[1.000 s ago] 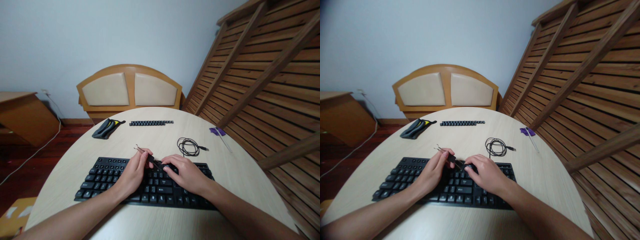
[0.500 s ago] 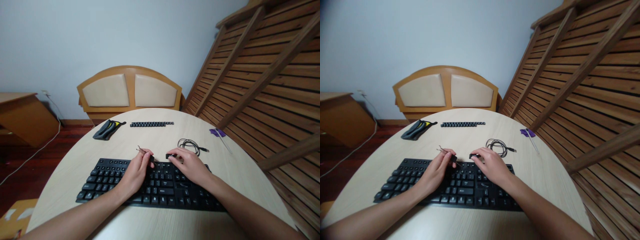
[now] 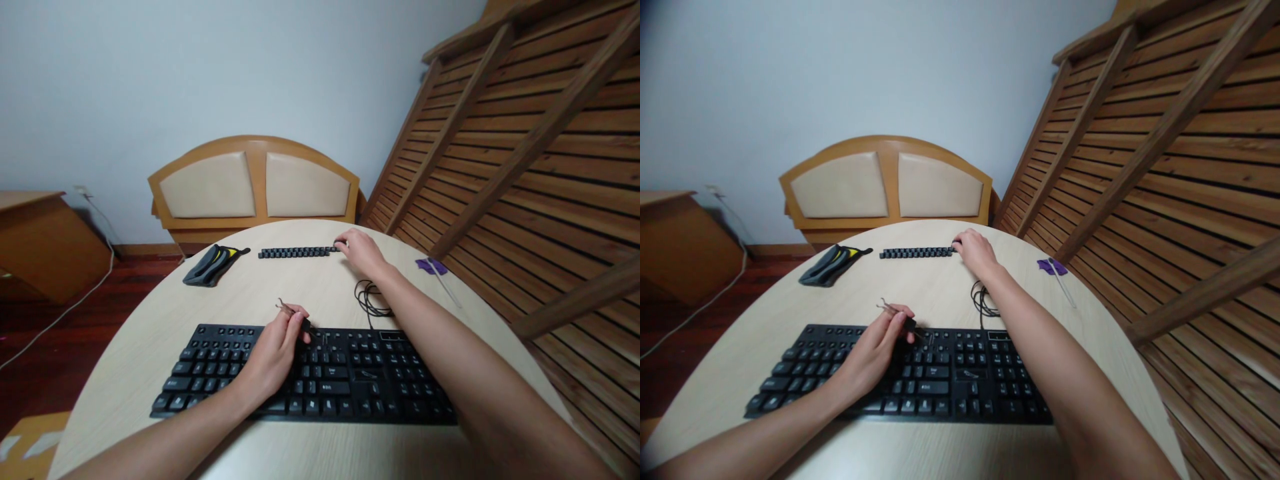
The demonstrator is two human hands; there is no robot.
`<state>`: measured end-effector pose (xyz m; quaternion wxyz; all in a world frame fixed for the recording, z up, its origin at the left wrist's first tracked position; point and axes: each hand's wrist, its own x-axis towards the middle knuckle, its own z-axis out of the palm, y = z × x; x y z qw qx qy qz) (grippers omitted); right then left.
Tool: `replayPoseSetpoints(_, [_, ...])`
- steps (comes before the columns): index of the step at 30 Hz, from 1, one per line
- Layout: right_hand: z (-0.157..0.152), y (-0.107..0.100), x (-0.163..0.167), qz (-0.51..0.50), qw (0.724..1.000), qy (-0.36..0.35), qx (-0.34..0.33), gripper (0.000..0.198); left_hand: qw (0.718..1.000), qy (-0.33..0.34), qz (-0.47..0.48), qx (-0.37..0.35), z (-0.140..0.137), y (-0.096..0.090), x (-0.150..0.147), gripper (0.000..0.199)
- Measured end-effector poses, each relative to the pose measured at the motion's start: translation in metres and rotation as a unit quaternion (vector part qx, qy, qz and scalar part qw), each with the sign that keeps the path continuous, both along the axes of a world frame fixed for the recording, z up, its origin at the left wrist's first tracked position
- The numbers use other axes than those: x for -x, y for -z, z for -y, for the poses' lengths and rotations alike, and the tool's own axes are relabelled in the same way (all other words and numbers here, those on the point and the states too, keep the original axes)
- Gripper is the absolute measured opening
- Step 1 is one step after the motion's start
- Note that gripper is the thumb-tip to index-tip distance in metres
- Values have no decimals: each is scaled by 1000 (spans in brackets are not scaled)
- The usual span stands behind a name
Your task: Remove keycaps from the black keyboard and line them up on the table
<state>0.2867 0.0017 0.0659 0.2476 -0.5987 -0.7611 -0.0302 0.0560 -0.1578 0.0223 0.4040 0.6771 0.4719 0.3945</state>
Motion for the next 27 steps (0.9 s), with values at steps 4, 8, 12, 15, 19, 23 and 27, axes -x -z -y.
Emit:
replayPoseSetpoints(4, [-23,20,-1,-14,999,40,0,21,1000,-2,2,5,0,-1,0,28])
replayPoseSetpoints(8, [-27,49,-8,-26,998,57,8,22,1000,0,3,9,0,1,0,28])
replayPoseSetpoints(12, [-30,65,-13,-28,998,53,18,22,1000,2,3,0,1,2,1,28])
replayPoseSetpoints(15, [-34,70,-14,-28,998,48,24,22,1000,4,0,-8,1,3,1,28])
replayPoseSetpoints(19, [-38,75,-12,-27,998,43,28,22,1000,2,-4,-5,0,3,0,29])
replayPoseSetpoints(23, [-40,77,-10,-29,999,37,28,22,1000,1,-7,-5,0,3,0,29])
replayPoseSetpoints(27, [-43,79,-9,-33,999,31,29,24,1000,0,-8,-2,0,2,0,29])
